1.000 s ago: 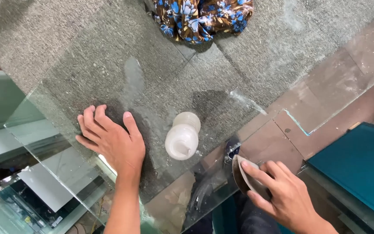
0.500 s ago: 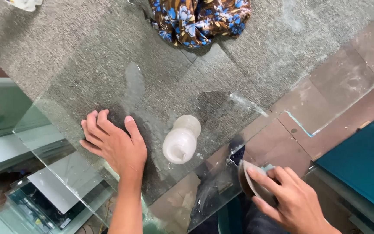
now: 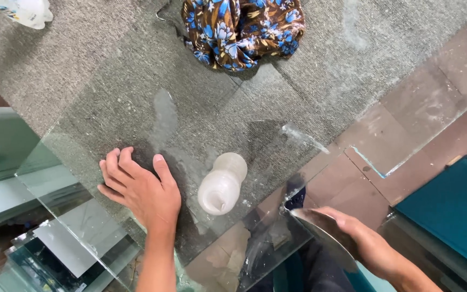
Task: Cutting a glass sheet to size using a glass cutter and sanding the edges for safety.
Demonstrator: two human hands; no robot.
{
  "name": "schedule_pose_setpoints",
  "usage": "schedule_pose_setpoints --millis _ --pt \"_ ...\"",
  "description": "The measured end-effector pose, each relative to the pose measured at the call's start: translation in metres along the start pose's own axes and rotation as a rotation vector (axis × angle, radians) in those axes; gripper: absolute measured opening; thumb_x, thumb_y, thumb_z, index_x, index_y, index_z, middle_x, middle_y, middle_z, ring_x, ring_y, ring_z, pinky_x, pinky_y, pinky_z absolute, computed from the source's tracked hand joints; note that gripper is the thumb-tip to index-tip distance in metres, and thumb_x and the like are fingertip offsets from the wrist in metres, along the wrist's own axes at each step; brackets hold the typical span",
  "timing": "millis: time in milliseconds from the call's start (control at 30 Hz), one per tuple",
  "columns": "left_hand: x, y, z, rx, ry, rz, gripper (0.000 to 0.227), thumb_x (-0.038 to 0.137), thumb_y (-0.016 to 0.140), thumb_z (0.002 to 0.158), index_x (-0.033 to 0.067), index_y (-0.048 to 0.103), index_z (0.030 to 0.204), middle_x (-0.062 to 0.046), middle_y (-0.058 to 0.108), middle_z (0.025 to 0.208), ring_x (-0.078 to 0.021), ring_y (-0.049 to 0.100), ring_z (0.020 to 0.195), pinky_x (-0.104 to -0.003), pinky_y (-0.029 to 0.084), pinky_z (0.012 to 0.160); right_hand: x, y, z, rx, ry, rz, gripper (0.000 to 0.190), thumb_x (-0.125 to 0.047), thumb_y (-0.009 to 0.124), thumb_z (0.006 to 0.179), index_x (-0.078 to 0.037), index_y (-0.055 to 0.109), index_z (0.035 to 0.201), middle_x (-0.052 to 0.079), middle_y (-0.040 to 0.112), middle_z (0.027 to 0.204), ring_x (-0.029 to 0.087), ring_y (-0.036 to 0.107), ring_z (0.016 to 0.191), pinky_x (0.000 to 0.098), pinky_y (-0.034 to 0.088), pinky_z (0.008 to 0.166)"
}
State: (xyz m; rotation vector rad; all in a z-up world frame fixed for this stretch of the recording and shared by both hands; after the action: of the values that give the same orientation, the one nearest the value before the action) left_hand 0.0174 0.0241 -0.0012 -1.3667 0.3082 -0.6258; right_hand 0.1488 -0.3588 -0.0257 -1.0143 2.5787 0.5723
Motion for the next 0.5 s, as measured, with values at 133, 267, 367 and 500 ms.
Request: schedule_pose_setpoints --millis 133,267,367,500 --pt "0.001 -0.003 0.003 0.018 0.016 0.008 0.048 0.032 0.055 0.113 -0.0001 0.049 0.148 -0.021 0.042 0.160 -0.0537 0.034 0.155 -0.083 0.023 0.118 0.009 0.005 0.019 0.015 0.092 0.280 0.069 -0.036 0.040 0.105 -0.007 0.061 0.164 0.016 0.074 0.161 0.032 0.071 0.138 0.0449 0.051 0.114" --pt "-0.002 -0.001 0.004 0.004 0.002 0.011 0.049 0.033 0.055 0.112 0.0006 0.049 0.148 -0.021 0.043 0.160 -0.0527 0.034 0.155 -0.082 0.023 0.119 0.022 -0.004 0.018 0.031 0.188 0.380 0.073 -0.037 0.043 0.103 0.002 0.071 0.157 0.031 0.079 0.141 0.045 0.073 0.115 0.0541 0.054 0.102" --pt "0.000 -0.001 -0.001 -0.007 0.001 0.006 0.049 0.032 0.055 0.112 0.0004 0.049 0.148 -0.021 0.042 0.160 -0.0532 0.034 0.155 -0.083 0.023 0.118 0.007 0.005 0.016 -0.060 0.099 0.278 0.077 -0.047 0.044 0.099 -0.002 0.073 0.154 0.025 0.083 0.140 0.038 0.077 0.116 0.0484 0.054 0.101" --pt "-0.002 -0.001 0.003 -0.002 0.017 0.001 0.049 0.032 0.054 0.113 -0.0016 0.049 0.148 -0.022 0.041 0.161 -0.0537 0.033 0.155 -0.084 0.023 0.117 0.000 -0.006 -0.034 -0.091 -0.034 -0.070 0.078 -0.052 0.035 0.102 -0.012 0.086 0.146 0.001 0.088 0.154 0.015 0.076 0.145 0.0362 0.043 0.125"
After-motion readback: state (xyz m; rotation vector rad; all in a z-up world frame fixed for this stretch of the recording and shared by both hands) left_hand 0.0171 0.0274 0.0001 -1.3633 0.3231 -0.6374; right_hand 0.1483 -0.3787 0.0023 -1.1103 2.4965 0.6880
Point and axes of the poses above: each hand's wrist, its own z-axis towards the middle knuckle, its own y-axis out of the palm, x = y × z, the point moved 3 cm from there along z, towards the middle knuckle
